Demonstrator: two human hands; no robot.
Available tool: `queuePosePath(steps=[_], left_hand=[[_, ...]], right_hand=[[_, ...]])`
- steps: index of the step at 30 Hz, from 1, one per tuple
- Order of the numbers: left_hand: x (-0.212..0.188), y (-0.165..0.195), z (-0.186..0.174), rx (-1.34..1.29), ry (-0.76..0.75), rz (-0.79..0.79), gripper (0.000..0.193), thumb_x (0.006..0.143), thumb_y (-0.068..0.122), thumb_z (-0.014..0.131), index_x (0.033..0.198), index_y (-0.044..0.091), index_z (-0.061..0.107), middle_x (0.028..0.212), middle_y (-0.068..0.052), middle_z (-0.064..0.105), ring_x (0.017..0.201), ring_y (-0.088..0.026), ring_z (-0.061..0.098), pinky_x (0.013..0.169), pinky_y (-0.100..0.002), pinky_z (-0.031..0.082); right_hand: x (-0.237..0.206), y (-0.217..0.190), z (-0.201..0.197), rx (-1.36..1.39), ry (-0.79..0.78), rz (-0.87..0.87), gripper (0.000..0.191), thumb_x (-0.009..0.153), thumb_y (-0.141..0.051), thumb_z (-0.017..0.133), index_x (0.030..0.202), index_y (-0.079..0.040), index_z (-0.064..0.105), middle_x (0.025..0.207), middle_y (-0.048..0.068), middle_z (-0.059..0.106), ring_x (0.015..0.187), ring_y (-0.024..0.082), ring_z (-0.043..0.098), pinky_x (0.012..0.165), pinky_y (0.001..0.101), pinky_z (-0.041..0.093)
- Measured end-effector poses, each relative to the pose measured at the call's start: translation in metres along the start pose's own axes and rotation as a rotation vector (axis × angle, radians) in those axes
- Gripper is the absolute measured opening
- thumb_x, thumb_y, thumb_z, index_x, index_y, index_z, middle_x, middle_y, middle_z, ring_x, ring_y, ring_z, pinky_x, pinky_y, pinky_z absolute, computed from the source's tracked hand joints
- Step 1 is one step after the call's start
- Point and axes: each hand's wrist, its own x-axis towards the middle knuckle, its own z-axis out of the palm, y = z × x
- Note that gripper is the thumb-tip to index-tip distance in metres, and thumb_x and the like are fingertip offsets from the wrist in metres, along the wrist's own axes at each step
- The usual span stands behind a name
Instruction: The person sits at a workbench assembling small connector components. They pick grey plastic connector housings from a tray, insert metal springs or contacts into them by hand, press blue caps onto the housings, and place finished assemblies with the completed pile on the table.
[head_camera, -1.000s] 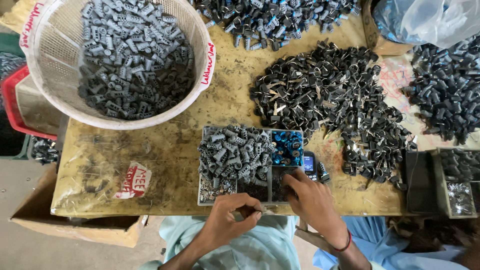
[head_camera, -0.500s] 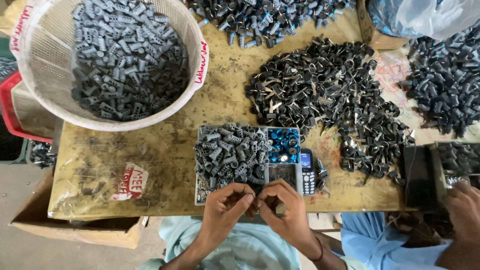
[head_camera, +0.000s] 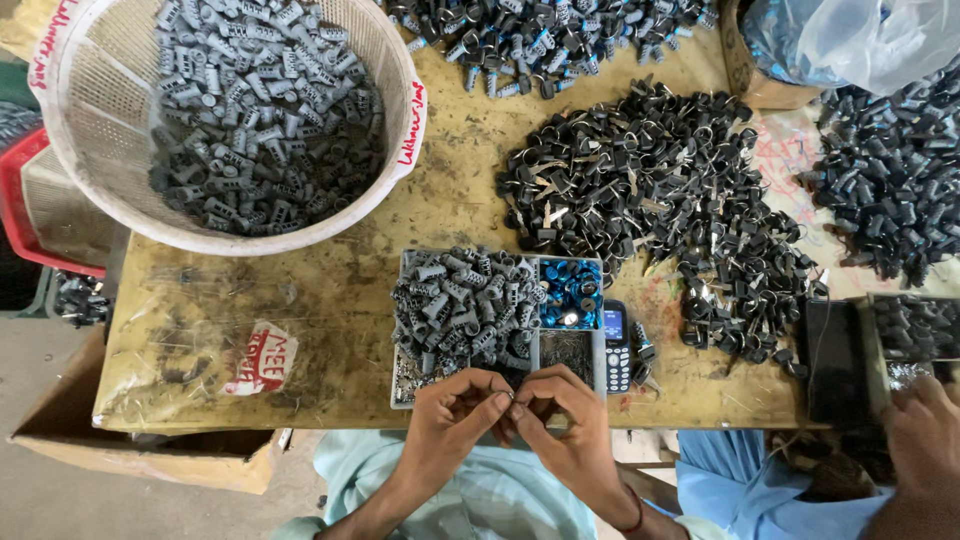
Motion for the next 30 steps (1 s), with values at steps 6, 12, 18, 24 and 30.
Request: queuePosePath(steps=[6,12,18,24,30], left_hand=[[-0.004,0.004,0.001,0.124,-0.024,0.041,0.013,0.098,0.004,0.065,0.106,-0.006,0.068,0.086,-0.009,0.075,0.074,-0.013,0.073,0.065,-0.03,0.064],[-0.004,0.007,0.004,0.157,-0.006,0.139,0.01,0.097,0.001,0.067,0.104,-0.005,0.069,0.087,-0.008,0.075,0.076,-0.01,0.072,0.067,-0.028,0.064],[-0.004,0.018,-0.006,0.328,-0.004,0.019,0.008,0.092,0.002,0.071,0.097,-0.004,0.073,0.076,-0.005,0.072,0.062,-0.006,0.066,0.053,-0.023,0.054],[-0.006,0.022,-0.014,0.214,-0.115,-0.209,0.01,0.092,0.005,0.071,0.097,-0.003,0.074,0.066,-0.003,0.069,0.055,-0.007,0.062,0.048,-0.024,0.05],[-0.009,0.002,-0.02,-0.001,-0.235,-0.186,0.007,0.094,0.004,0.068,0.095,-0.003,0.07,0.075,-0.005,0.068,0.061,-0.009,0.065,0.054,-0.026,0.054]], right_hand=[[0.002,-0.004,-0.008,0.125,-0.062,0.036,0.01,0.089,0.006,0.071,0.098,0.002,0.067,0.101,0.006,0.064,0.079,0.008,0.065,0.066,0.0233,0.054],[-0.001,-0.003,0.002,0.247,-0.018,0.097,0.008,0.092,0.007,0.069,0.099,0.004,0.067,0.1,0.008,0.064,0.076,0.011,0.067,0.063,0.0256,0.055],[-0.001,-0.005,-0.003,-0.33,-0.018,-0.383,0.026,0.085,0.005,0.074,0.11,-0.003,0.068,0.104,0.012,0.071,0.084,0.019,0.074,0.069,0.0291,0.059],[0.0,0.002,-0.012,0.032,-0.268,-0.172,0.027,0.09,0.007,0.071,0.115,-0.005,0.07,0.105,0.011,0.074,0.088,0.018,0.079,0.072,0.0288,0.065],[0.013,-0.011,-0.031,-0.06,-0.158,0.074,0.026,0.089,-0.003,0.074,0.114,-0.007,0.069,0.097,0.008,0.075,0.081,0.014,0.074,0.069,0.0286,0.061]])
